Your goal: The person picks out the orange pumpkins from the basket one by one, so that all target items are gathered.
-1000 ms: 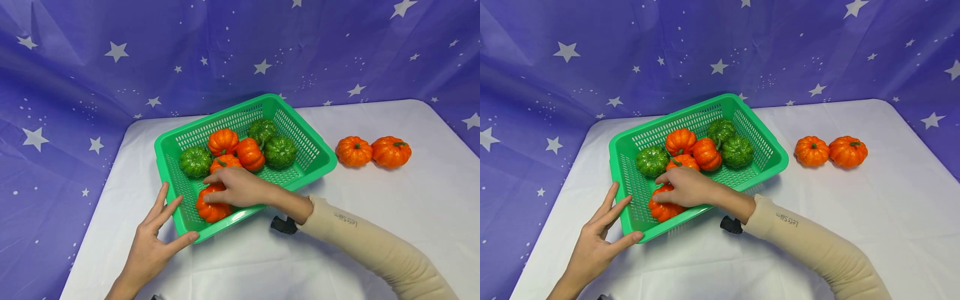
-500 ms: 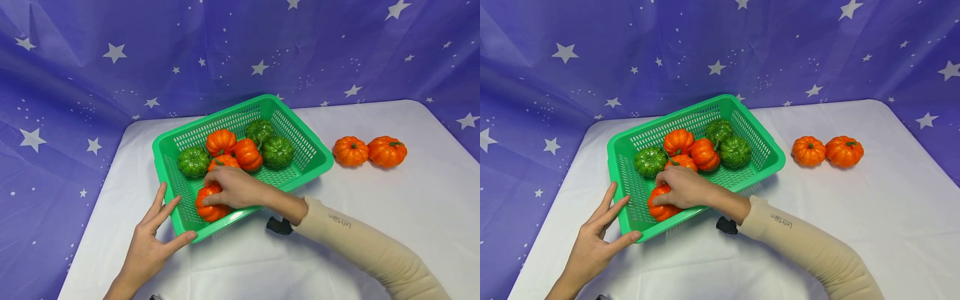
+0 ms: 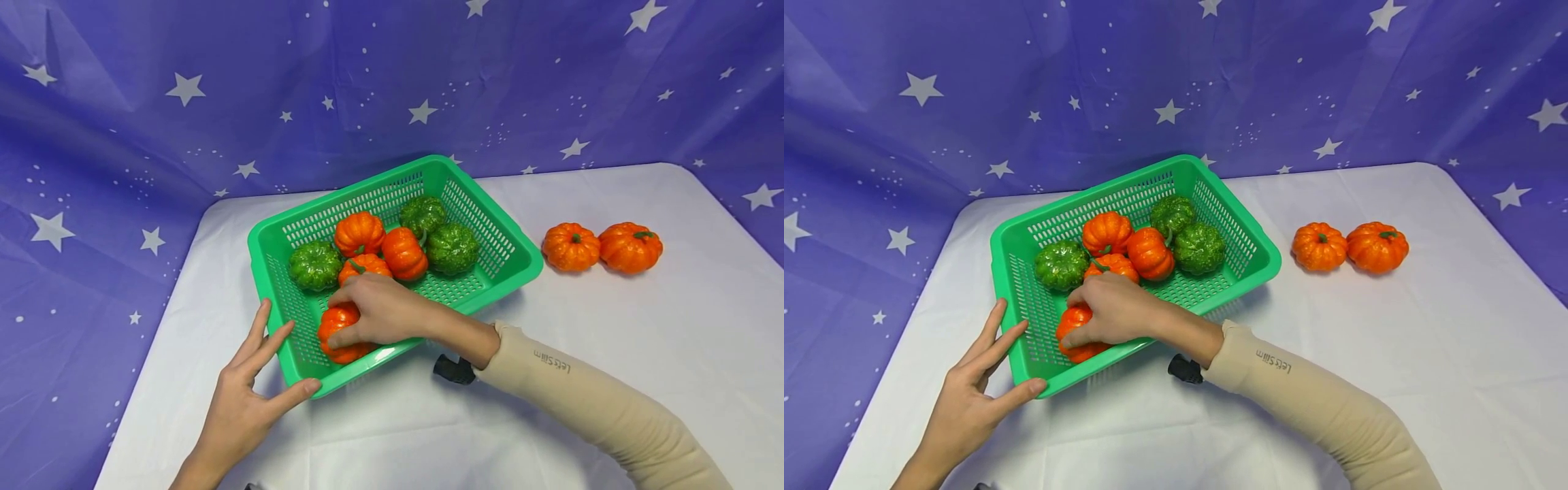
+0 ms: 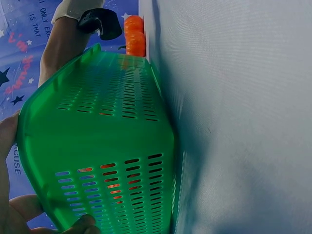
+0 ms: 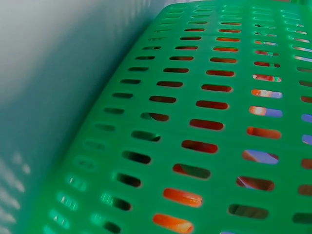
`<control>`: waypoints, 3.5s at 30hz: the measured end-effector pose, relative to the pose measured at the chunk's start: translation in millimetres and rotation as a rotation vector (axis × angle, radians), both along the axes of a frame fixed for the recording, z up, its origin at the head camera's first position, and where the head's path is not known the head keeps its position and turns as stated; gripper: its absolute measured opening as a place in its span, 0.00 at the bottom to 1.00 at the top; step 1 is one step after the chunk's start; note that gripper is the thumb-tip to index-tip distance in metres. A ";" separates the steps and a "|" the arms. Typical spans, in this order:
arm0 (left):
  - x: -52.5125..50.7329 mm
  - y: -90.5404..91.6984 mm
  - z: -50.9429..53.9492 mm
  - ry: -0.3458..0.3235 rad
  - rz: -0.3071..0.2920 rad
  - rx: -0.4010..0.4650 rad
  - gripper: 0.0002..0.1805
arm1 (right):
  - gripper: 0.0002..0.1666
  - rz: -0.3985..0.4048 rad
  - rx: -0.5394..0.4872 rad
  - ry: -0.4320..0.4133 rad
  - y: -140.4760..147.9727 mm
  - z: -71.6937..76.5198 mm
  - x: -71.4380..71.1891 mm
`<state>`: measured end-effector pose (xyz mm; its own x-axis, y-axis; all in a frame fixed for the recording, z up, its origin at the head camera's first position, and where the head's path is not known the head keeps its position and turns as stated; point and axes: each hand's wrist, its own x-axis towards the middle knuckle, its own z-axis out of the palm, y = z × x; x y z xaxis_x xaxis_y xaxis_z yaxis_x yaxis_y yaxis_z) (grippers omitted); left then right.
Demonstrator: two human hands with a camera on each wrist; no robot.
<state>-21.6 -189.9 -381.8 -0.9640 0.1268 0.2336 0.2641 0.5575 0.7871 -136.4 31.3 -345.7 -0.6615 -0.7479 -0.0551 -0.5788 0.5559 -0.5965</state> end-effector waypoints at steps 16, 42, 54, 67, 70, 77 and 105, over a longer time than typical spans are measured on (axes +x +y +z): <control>0.4 0.6 -1.3 0.024 -0.005 0.022 0.43 | 0.20 -0.046 -0.156 -0.042 -0.4 0.9 0.6; 0.0 -0.4 -1.3 0.018 -0.016 0.038 0.43 | 0.27 -0.205 -0.585 -0.224 25.0 11.9 12.2; -1.1 0.4 -1.8 0.034 -0.024 0.064 0.43 | 0.33 -0.252 -0.645 -0.179 70.1 19.3 29.0; -0.7 0.6 -2.2 0.035 -0.022 0.063 0.42 | 0.34 -0.202 -0.648 -0.134 91.4 15.7 37.2; -0.9 0.7 -2.4 0.036 -0.019 0.057 0.43 | 0.36 -0.199 -0.655 -0.143 93.9 13.7 38.5; -1.0 0.0 -1.9 0.034 -0.014 0.050 0.43 | 0.40 -0.204 -0.692 -0.180 97.8 13.9 43.4; -0.8 0.5 -1.6 0.024 -0.016 0.066 0.42 | 0.28 -0.234 -0.837 -0.179 120.0 9.5 50.9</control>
